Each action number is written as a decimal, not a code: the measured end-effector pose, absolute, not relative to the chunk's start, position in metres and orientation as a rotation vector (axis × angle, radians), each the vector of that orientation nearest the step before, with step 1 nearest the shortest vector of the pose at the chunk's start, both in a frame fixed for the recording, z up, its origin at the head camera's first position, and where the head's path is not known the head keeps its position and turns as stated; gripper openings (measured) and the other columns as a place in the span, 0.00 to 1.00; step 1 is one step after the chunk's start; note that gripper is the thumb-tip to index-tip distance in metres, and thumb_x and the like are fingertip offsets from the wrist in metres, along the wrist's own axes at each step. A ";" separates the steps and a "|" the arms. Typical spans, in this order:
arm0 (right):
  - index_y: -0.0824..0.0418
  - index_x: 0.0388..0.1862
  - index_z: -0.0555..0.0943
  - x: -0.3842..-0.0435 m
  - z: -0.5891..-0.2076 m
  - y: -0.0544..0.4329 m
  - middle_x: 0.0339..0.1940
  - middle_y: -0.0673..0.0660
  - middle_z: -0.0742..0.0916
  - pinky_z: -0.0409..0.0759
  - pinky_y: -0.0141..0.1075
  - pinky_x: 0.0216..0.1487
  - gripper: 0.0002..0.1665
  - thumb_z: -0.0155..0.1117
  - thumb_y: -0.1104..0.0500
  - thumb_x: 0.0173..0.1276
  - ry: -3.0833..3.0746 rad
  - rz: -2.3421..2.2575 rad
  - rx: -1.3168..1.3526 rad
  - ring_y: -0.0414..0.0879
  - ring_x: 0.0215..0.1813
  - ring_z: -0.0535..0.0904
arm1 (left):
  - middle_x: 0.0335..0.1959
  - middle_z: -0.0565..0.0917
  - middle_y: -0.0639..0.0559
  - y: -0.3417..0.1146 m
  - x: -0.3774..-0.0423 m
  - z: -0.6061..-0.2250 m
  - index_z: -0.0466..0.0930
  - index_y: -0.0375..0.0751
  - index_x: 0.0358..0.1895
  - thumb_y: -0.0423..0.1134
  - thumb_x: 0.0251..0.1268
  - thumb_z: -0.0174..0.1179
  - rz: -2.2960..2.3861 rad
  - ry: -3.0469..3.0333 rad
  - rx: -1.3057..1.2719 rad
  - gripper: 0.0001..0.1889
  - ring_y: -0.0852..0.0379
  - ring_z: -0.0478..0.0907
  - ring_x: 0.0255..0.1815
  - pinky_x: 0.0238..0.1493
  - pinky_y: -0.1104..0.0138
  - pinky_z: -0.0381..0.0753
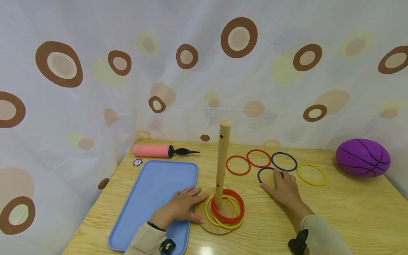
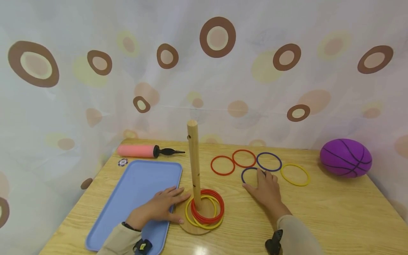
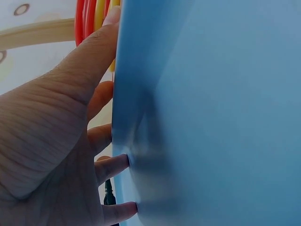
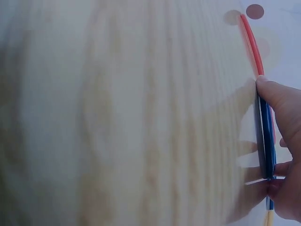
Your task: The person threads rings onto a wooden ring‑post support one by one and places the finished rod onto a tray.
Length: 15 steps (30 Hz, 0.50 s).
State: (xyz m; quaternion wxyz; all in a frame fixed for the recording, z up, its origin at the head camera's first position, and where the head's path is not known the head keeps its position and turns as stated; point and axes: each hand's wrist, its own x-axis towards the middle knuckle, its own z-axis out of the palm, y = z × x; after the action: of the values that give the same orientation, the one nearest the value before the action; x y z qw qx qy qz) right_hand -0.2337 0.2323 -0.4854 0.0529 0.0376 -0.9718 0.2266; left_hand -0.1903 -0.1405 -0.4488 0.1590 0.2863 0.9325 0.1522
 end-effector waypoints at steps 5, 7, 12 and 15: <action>0.74 0.70 0.56 -0.233 -0.482 0.233 0.64 0.78 0.63 0.63 0.66 0.52 0.56 0.63 0.35 0.60 -2.959 0.722 0.140 0.75 0.60 0.57 | 0.73 0.59 0.46 -0.141 -0.191 -0.451 0.61 0.57 0.72 0.62 0.51 0.65 0.426 2.668 0.820 0.43 0.41 0.51 0.73 0.62 0.38 0.56; 0.77 0.69 0.56 -0.233 -0.481 0.234 0.64 0.79 0.63 0.62 0.66 0.53 0.57 0.64 0.37 0.59 -2.961 0.756 0.151 0.76 0.60 0.55 | 0.73 0.59 0.46 -0.141 -0.191 -0.451 0.61 0.57 0.72 0.62 0.51 0.64 0.419 2.668 0.818 0.43 0.41 0.51 0.73 0.62 0.38 0.56; 0.78 0.70 0.53 -0.232 -0.479 0.236 0.65 0.81 0.59 0.61 0.67 0.54 0.59 0.67 0.40 0.58 -2.969 0.873 0.142 0.77 0.63 0.51 | 0.73 0.59 0.46 -0.141 -0.192 -0.450 0.61 0.57 0.72 0.62 0.51 0.65 0.416 2.664 0.817 0.43 0.40 0.51 0.73 0.61 0.37 0.56; 0.77 0.71 0.52 -0.230 -0.477 0.238 0.66 0.81 0.57 0.60 0.68 0.54 0.60 0.68 0.40 0.58 -2.976 0.932 0.134 0.77 0.65 0.49 | 0.73 0.59 0.46 -0.140 -0.191 -0.450 0.61 0.57 0.72 0.62 0.51 0.64 0.413 2.658 0.821 0.43 0.40 0.51 0.73 0.61 0.37 0.57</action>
State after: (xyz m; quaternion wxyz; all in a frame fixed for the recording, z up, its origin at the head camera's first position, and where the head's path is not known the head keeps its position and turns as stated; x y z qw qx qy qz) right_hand -0.2297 0.2382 -0.4774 0.0102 0.0430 -0.9534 0.2985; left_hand -0.1914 -0.1403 -0.4497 0.1637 0.2880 0.9324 0.1449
